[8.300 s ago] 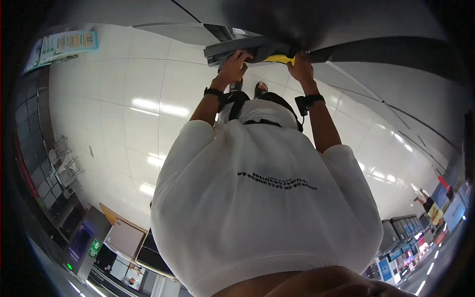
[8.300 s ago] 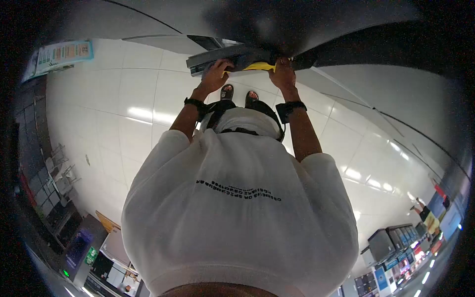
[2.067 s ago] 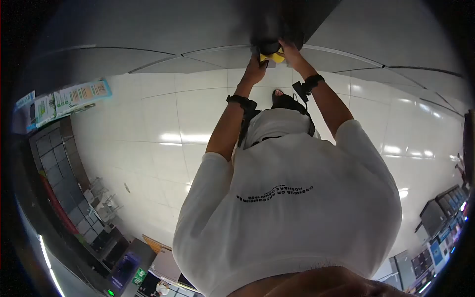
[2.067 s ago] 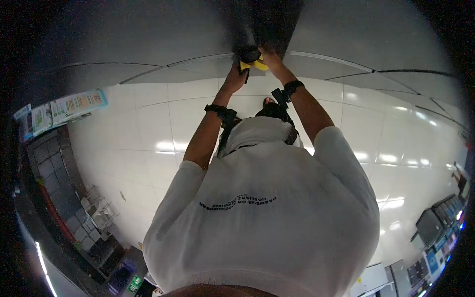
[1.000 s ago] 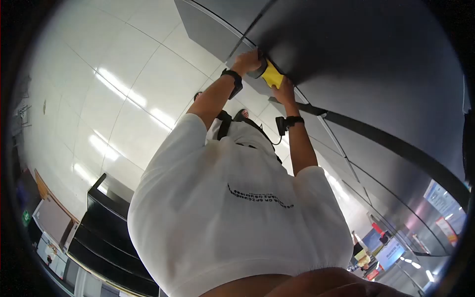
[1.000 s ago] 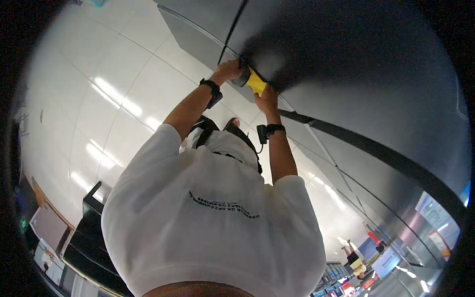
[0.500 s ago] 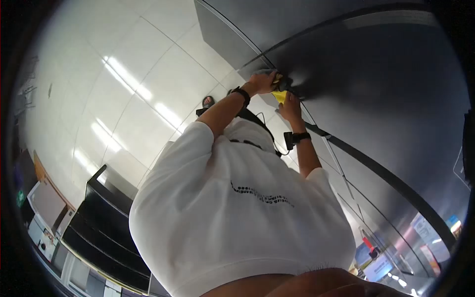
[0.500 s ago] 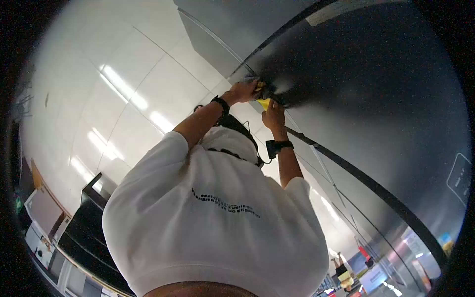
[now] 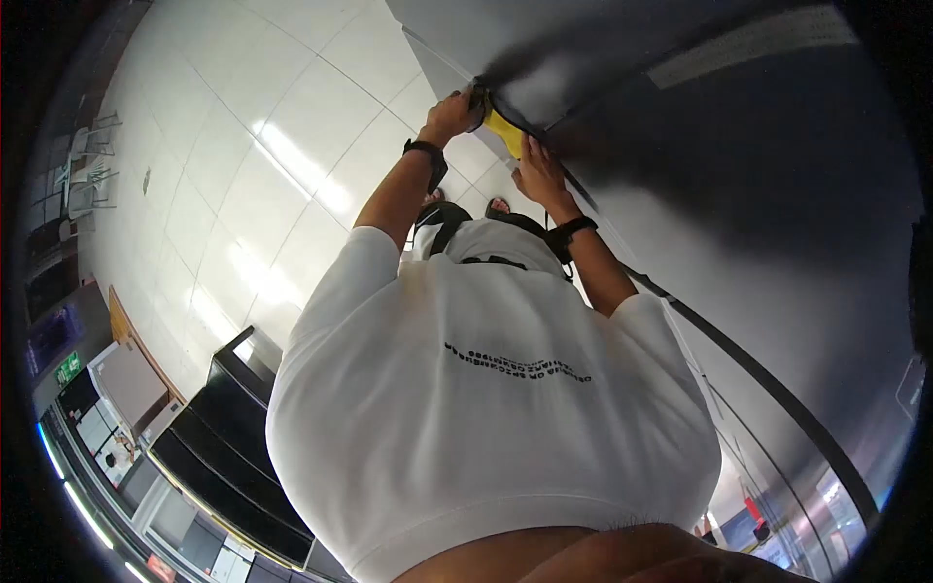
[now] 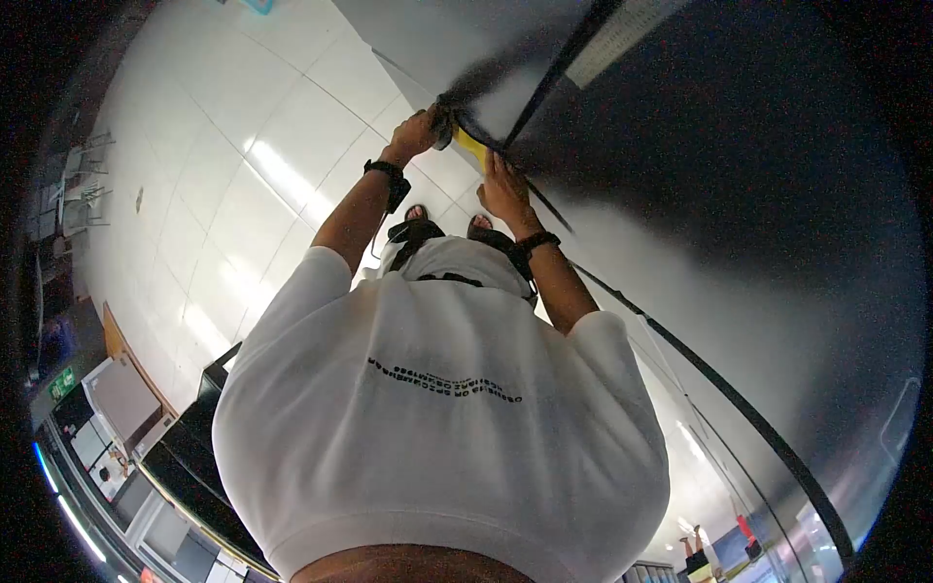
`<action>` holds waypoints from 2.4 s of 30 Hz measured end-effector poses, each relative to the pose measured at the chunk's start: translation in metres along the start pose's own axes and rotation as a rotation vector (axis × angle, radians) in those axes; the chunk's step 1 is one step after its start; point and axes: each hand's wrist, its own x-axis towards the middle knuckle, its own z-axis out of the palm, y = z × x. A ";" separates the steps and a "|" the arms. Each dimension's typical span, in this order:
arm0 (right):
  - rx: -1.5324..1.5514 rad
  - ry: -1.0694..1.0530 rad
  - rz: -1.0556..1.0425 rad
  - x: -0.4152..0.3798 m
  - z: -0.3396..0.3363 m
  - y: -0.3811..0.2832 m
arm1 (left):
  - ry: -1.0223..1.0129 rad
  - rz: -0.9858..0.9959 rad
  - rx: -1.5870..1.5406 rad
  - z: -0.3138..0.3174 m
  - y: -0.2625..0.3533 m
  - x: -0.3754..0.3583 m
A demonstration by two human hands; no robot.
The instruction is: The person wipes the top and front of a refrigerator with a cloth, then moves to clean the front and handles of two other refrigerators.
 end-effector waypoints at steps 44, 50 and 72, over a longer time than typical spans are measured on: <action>0.358 0.047 0.258 0.030 0.052 -0.155 | -0.330 0.110 -0.048 -0.038 -0.054 -0.036; 0.447 -0.050 0.291 0.051 0.063 -0.176 | -0.424 0.175 0.161 -0.058 -0.068 -0.036; -0.024 0.202 0.602 0.158 0.096 -0.196 | 0.136 0.930 -0.002 -0.074 -0.134 0.017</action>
